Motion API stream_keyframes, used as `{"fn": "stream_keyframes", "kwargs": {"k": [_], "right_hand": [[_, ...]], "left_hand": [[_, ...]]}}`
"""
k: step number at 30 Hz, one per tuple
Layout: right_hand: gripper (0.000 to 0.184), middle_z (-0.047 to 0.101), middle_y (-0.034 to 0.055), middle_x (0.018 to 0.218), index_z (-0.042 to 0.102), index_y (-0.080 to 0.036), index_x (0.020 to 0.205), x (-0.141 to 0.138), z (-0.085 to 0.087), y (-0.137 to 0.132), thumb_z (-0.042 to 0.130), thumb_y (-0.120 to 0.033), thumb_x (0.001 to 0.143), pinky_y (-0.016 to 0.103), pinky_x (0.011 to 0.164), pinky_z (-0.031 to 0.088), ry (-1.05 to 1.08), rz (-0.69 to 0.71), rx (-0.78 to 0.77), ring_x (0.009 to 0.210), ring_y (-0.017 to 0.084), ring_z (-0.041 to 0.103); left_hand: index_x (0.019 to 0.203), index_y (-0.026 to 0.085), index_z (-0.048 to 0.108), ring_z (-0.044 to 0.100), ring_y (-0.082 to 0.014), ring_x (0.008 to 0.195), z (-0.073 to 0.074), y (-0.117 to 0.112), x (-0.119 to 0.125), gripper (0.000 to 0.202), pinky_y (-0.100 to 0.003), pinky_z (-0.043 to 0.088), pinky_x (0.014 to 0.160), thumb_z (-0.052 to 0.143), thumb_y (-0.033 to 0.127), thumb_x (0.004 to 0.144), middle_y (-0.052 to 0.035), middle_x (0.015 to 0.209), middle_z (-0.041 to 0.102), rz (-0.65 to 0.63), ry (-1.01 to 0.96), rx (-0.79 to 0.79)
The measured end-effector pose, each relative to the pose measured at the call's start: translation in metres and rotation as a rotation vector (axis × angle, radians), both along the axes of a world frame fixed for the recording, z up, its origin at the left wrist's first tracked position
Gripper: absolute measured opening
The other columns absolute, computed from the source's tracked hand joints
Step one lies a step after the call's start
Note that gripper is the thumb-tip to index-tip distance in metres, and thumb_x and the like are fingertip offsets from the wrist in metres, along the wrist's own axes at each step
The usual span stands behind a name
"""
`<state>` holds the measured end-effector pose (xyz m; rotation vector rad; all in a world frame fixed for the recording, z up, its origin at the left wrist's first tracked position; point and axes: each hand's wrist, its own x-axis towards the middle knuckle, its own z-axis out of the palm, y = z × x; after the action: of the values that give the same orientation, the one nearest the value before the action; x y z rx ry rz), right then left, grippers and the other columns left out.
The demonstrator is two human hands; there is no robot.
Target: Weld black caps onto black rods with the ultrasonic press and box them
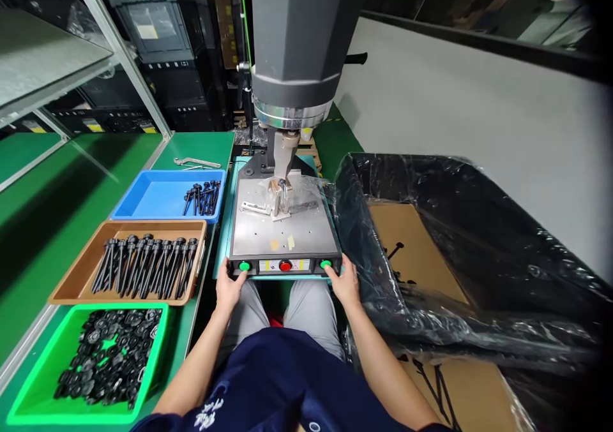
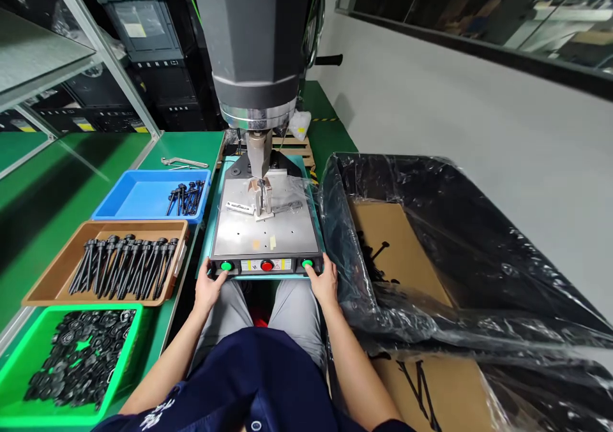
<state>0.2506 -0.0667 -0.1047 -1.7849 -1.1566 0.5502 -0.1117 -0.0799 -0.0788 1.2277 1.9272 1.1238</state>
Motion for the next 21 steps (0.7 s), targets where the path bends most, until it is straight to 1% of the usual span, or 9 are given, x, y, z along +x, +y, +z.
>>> {"fn": "stream_keyframes", "kwargs": {"k": [2,5,9,12,14,18,21], "right_hand": [[0.076,0.053,0.0192,0.132,0.051,-0.018,0.136,-0.002,-0.007,0.0,0.065,-0.057,0.072,0.054,0.106,0.04,-0.05,0.023,-0.013,0.124,0.037,0.051],[0.072,0.055,0.0188,0.128,0.053,-0.018,0.135,-0.002,-0.013,0.002,0.061,-0.059,0.076,0.053,0.104,0.042,-0.082,0.011,-0.007,0.122,0.037,0.052],[0.071,0.056,0.0195,0.127,0.053,-0.017,0.135,-0.002,-0.018,0.003,0.059,-0.061,0.079,0.052,0.104,0.042,-0.123,0.009,0.007,0.123,0.037,0.052],[0.074,0.055,0.0206,0.128,0.052,-0.015,0.136,-0.003,-0.022,0.003,0.058,-0.062,0.079,0.052,0.105,0.04,-0.133,-0.02,0.01,0.124,0.038,0.051],[0.076,0.055,0.0203,0.13,0.051,-0.014,0.137,-0.001,-0.025,0.004,0.059,-0.061,0.079,0.051,0.106,0.04,-0.114,-0.014,0.006,0.125,0.037,0.051],[0.073,0.057,0.0151,0.13,0.053,-0.019,0.137,0.007,-0.027,0.007,0.062,-0.059,0.077,0.046,0.104,0.044,-0.042,0.054,-0.041,0.123,0.034,0.054],[0.073,0.057,0.0137,0.131,0.054,-0.021,0.138,0.011,-0.026,0.007,0.064,-0.059,0.077,0.045,0.102,0.046,-0.012,0.077,-0.057,0.122,0.033,0.055]], "left_hand": [[0.139,0.021,0.049,0.049,-0.0331,0.133,-0.003,0.004,0.002,0.072,-0.046,0.036,0.114,0.076,0.04,0.074,-0.0155,0.14,0.054,-0.002,0.025,-0.007],[0.132,0.021,0.055,0.056,-0.0332,0.124,-0.005,0.01,0.001,0.063,-0.046,0.042,0.107,0.074,0.04,0.075,-0.0143,0.13,0.059,0.016,0.049,-0.005],[0.129,0.021,0.057,0.059,-0.0312,0.118,-0.008,0.015,-0.005,0.061,-0.044,0.044,0.103,0.074,0.042,0.074,-0.0132,0.127,0.061,0.003,0.055,0.009],[0.13,0.02,0.056,0.058,-0.0298,0.119,-0.01,0.015,-0.005,0.062,-0.043,0.044,0.103,0.072,0.043,0.076,-0.0127,0.127,0.061,-0.004,0.057,0.013],[0.131,0.019,0.055,0.058,-0.0299,0.12,-0.011,0.015,-0.005,0.062,-0.044,0.044,0.103,0.071,0.044,0.076,-0.0132,0.128,0.061,-0.014,0.062,0.014],[0.134,0.018,0.053,0.057,-0.0305,0.122,-0.013,0.014,-0.007,0.066,-0.045,0.043,0.105,0.07,0.046,0.076,-0.014,0.13,0.06,-0.046,0.064,0.024],[0.135,0.018,0.052,0.055,-0.0307,0.125,-0.016,0.014,-0.009,0.068,-0.047,0.041,0.108,0.07,0.046,0.075,-0.0145,0.132,0.059,-0.071,0.054,0.05]]}}
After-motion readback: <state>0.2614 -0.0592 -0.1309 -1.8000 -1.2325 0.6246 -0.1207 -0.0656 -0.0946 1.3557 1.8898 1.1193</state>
